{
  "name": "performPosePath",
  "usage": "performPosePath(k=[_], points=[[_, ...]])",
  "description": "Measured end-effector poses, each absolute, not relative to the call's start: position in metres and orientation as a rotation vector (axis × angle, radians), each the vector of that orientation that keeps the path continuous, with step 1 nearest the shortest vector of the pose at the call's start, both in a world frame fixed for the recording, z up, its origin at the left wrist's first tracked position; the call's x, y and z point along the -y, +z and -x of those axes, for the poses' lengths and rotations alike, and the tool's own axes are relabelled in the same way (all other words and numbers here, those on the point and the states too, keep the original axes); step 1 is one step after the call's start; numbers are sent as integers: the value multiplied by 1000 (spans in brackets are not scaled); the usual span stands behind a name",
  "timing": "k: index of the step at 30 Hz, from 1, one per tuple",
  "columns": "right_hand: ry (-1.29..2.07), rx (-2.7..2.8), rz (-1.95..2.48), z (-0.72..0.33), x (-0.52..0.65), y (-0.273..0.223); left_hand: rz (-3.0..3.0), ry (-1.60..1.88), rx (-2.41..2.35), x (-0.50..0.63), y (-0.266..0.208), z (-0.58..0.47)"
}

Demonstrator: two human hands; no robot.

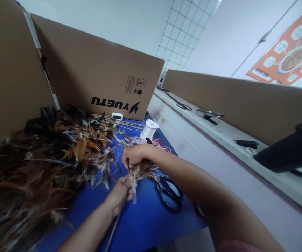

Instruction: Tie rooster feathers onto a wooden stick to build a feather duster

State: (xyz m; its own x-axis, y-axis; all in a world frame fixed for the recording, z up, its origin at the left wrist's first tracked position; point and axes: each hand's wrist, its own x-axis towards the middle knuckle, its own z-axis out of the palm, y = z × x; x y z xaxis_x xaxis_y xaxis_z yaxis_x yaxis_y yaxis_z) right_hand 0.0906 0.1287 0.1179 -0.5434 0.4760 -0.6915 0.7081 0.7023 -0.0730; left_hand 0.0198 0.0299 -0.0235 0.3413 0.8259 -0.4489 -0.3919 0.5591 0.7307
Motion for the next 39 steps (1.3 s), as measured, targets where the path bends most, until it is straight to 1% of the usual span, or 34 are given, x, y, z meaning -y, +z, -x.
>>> performPosePath(k=[7,14,25,30,39], points=[[-442,-2236,-876,-89,-133,108,-584,860,-897,-31,-29,-20],[-349,-2227,-816,-86,-135,97,-649,835,-902,-32,-28,-19],[-299,-2226,-823,-85,-130,92,-656,843,-888,-32,-28,-19],[-273,-2256,-844,-83,-125,95,-693,835,-872,-33,-27,-18],[-204,-2357,-1053,-101,-130,116,-725,833,-876,-35,-28,-14]])
